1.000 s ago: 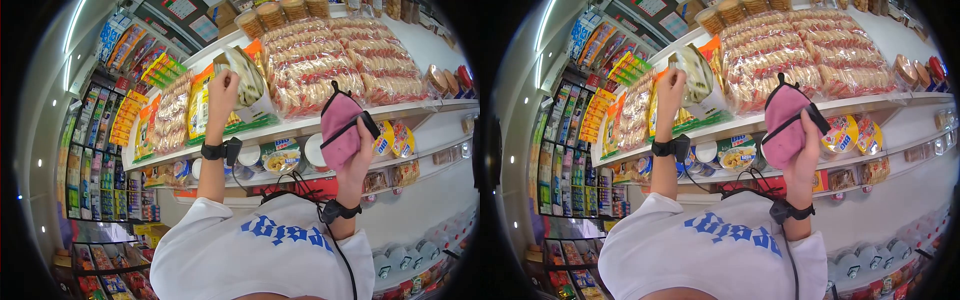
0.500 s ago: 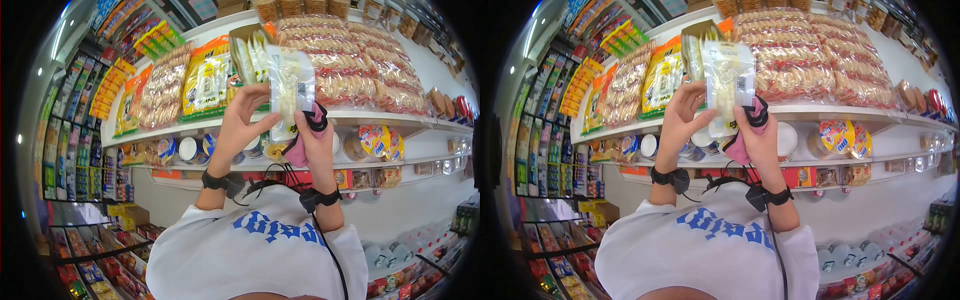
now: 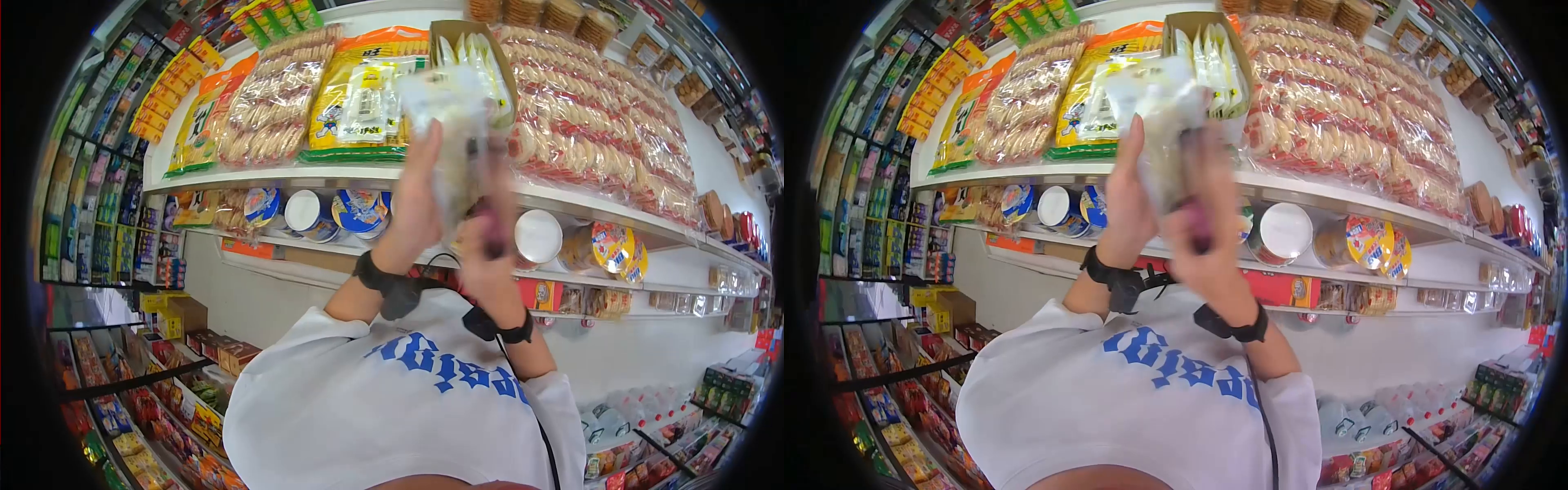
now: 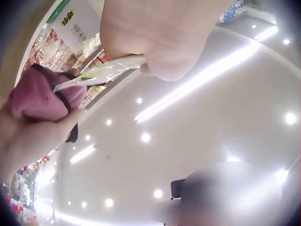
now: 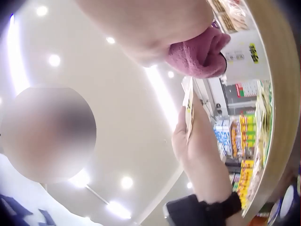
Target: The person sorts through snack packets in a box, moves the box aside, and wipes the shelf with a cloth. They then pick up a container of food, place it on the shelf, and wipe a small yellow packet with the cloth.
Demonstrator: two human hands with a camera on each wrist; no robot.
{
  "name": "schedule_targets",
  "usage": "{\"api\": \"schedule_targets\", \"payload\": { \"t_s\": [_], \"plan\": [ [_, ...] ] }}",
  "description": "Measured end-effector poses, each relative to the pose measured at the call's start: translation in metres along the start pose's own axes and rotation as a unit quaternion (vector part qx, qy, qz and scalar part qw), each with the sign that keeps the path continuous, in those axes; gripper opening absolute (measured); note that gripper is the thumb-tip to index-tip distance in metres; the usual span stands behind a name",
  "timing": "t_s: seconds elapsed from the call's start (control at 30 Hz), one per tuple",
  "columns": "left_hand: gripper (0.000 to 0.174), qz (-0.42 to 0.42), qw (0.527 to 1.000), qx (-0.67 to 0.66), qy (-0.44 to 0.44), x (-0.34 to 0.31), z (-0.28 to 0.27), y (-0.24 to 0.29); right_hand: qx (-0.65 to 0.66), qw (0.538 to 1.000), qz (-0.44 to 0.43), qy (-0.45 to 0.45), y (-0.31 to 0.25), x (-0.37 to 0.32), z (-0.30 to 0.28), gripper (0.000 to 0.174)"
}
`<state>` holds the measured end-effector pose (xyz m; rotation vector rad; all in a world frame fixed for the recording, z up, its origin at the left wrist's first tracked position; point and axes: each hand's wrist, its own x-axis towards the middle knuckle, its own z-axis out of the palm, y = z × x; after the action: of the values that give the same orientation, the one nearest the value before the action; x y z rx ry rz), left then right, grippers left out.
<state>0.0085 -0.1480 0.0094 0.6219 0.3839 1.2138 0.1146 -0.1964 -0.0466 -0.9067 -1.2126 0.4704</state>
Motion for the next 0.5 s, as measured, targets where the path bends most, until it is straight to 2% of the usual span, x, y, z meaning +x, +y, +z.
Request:
{"api": "schedule_targets", "payload": {
  "t_s": [0.03,0.07,0.13,0.17,0.2,0.27,0.3,0.37,0.4,0.43,0.47,0.5],
  "plan": [
    [0.061,0.008,0.998,0.031,0.06,-0.002,-0.001,-0.02,-0.064,0.995,-0.051,-0.055,-0.009,0.0,0.007,0.07],
    [0.066,0.056,0.992,0.078,-0.086,-0.011,-0.005,-0.024,-0.119,0.982,-0.106,-0.103,-0.018,0.001,0.013,0.079],
    [0.078,0.018,0.986,0.097,-0.138,-0.013,0.008,-0.024,-0.106,0.983,-0.091,-0.12,-0.021,0.029,-0.006,0.078],
    [0.079,0.017,0.973,0.167,-0.159,-0.016,0.017,-0.021,-0.126,0.985,-0.082,-0.089,-0.014,0.033,-0.009,0.075],
    [0.078,-0.03,0.97,0.171,-0.169,-0.017,0.011,-0.03,-0.137,0.985,-0.094,-0.038,-0.009,0.044,-0.008,0.066],
    [0.07,-0.017,0.976,0.143,-0.165,-0.017,0.011,-0.046,-0.202,0.972,-0.097,-0.068,-0.011,0.059,-0.022,0.056],
    [0.067,-0.054,0.969,0.181,-0.16,-0.015,0.011,-0.04,-0.213,0.968,-0.113,-0.062,-0.01,0.06,-0.019,0.048],
    [0.062,-0.129,0.947,0.256,-0.147,-0.01,0.009,-0.022,-0.187,0.971,-0.106,-0.106,-0.014,0.053,-0.019,0.042],
    [0.061,-0.122,0.933,0.299,-0.161,-0.008,0.008,-0.022,-0.174,0.971,-0.103,-0.128,-0.013,0.051,-0.018,0.039],
    [0.06,-0.115,0.916,0.341,-0.176,-0.006,0.008,-0.023,-0.163,0.972,-0.126,-0.11,-0.002,0.051,-0.021,0.034],
    [0.059,-0.108,0.897,0.384,-0.191,-0.005,0.006,-0.024,-0.131,0.985,-0.075,-0.088,0.004,0.053,-0.026,0.034],
    [0.05,-0.033,0.894,0.379,-0.236,-0.009,0.005,-0.03,-0.099,0.993,-0.023,-0.067,0.007,0.056,-0.03,0.035]
  ]
}}
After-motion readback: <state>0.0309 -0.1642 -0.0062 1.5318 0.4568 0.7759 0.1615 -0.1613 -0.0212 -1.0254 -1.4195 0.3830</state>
